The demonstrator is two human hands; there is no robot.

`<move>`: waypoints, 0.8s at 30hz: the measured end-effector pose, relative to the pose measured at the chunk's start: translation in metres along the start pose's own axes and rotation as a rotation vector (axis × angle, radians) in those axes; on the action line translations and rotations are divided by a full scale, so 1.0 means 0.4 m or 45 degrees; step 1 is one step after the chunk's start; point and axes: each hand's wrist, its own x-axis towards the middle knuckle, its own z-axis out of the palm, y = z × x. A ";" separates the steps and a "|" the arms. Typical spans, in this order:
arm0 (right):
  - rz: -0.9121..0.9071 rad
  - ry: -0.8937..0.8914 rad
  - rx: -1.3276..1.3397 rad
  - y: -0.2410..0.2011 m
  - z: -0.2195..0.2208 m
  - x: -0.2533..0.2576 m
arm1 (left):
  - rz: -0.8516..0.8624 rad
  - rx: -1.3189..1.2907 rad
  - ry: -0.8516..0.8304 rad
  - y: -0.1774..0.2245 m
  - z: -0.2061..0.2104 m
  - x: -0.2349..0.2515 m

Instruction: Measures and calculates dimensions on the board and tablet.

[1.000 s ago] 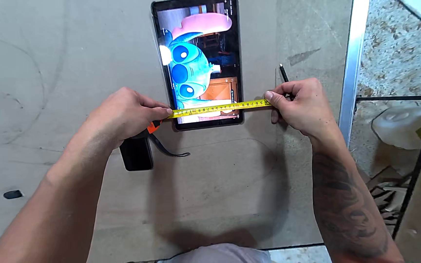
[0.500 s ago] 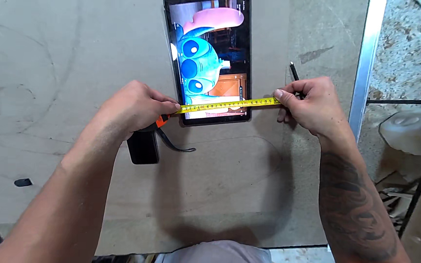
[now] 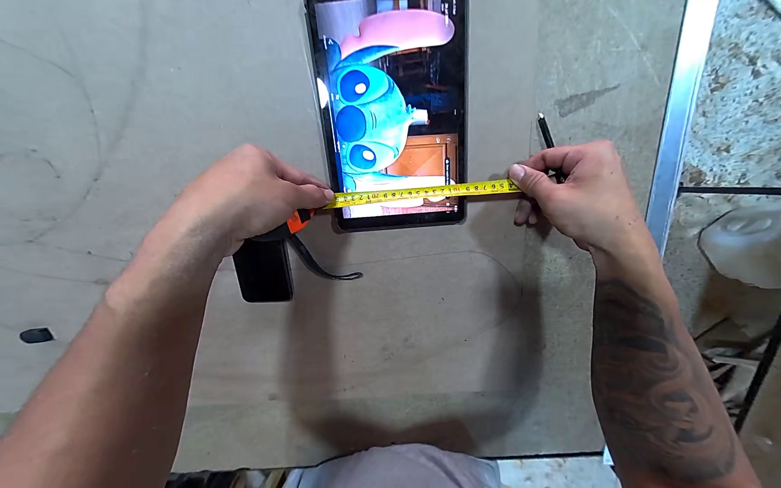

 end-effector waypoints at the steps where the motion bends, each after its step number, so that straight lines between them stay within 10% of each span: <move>1: 0.002 0.001 -0.002 -0.001 0.000 0.000 | -0.001 -0.003 -0.002 0.000 0.000 -0.001; 24: -0.028 0.004 -0.033 0.003 -0.001 0.001 | -0.021 -0.024 -0.008 0.002 0.000 -0.001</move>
